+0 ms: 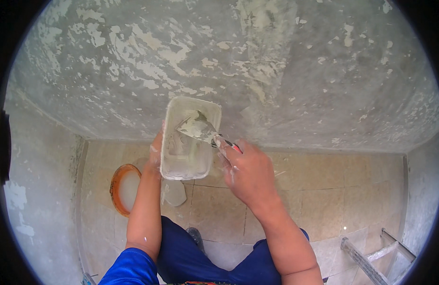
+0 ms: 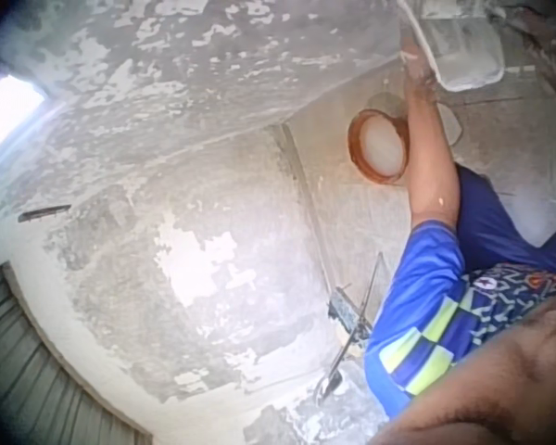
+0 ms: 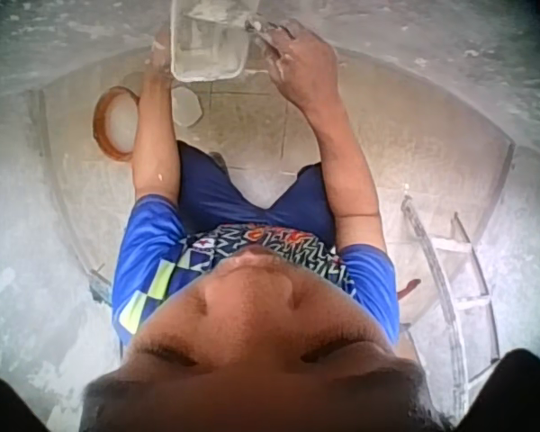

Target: The person patches a wall by applying putty from a container using a putty knife, then mixes more plaster in a bucket with water.

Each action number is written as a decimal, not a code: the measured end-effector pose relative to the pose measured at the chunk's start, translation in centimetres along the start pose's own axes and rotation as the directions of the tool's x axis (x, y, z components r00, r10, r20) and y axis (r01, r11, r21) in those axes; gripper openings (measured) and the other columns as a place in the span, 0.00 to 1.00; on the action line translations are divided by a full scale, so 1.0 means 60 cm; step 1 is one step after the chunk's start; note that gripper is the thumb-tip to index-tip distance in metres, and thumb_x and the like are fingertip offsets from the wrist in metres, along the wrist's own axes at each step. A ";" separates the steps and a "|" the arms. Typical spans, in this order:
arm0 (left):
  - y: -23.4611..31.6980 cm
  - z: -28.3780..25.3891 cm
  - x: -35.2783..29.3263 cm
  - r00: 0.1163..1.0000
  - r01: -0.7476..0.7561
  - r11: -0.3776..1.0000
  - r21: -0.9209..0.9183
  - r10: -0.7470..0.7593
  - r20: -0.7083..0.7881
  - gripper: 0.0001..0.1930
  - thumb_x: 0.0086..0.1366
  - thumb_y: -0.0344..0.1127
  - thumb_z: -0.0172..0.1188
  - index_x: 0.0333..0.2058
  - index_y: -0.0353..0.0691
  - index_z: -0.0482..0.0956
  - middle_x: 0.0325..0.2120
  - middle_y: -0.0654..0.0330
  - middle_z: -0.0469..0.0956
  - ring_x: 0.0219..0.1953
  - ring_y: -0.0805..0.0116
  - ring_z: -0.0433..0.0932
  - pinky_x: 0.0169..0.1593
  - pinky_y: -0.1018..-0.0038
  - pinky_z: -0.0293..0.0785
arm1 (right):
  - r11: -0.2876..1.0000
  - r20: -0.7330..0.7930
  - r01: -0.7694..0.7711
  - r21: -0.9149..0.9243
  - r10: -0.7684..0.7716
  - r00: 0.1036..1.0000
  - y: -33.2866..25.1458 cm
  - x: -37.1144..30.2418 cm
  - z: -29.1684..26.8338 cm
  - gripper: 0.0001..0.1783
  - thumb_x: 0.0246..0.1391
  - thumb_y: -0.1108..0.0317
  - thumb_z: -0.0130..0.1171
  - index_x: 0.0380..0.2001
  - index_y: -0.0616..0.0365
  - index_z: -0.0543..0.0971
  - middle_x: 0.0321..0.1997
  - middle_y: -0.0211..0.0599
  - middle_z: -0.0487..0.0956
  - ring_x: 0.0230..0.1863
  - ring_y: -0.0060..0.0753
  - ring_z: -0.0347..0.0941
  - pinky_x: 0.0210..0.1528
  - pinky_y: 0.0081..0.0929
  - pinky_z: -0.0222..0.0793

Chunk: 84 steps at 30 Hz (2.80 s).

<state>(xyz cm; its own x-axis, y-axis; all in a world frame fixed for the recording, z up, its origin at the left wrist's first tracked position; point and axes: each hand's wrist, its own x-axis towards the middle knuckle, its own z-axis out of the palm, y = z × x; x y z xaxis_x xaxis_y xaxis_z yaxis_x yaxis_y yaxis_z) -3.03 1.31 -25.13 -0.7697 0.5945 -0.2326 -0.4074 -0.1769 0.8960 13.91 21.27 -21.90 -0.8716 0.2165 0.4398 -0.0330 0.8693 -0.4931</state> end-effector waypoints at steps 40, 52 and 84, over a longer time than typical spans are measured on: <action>-0.018 -0.070 0.036 0.894 -0.379 0.846 -0.376 0.440 0.087 0.33 0.81 0.59 0.46 0.70 0.37 0.68 0.62 0.51 0.75 0.61 0.54 0.77 0.64 0.55 0.77 | 0.898 0.125 -0.074 0.434 0.021 0.992 -0.017 -0.004 0.027 0.13 0.65 0.69 0.63 0.47 0.67 0.85 0.29 0.56 0.81 0.25 0.52 0.72 0.33 0.37 0.71; -0.083 -0.136 0.064 0.886 -0.363 0.775 -0.517 0.459 0.067 0.40 0.74 0.62 0.57 0.74 0.42 0.61 0.69 0.53 0.69 0.68 0.51 0.72 0.69 0.50 0.74 | 0.803 0.328 -0.341 0.489 0.193 0.925 -0.061 -0.027 0.054 0.16 0.72 0.60 0.57 0.43 0.64 0.84 0.23 0.45 0.77 0.24 0.38 0.71 0.31 0.36 0.68; -0.146 -0.091 0.077 0.893 -0.367 0.783 -0.503 0.448 0.047 0.43 0.72 0.71 0.50 0.69 0.40 0.67 0.62 0.49 0.76 0.62 0.51 0.78 0.65 0.52 0.78 | 0.391 0.385 -0.471 0.791 0.281 0.879 -0.128 -0.072 0.108 0.17 0.78 0.61 0.46 0.36 0.61 0.72 0.21 0.35 0.71 0.20 0.26 0.68 0.24 0.33 0.64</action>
<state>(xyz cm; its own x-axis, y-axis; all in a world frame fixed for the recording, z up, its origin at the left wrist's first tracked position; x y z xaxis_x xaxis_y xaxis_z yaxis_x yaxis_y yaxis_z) -5.72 1.31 -36.15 -0.8467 0.4881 0.2118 -0.2836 -0.7508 0.5966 14.77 10.78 -24.90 -0.9637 0.2640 -0.0407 0.0108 -0.1135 -0.9935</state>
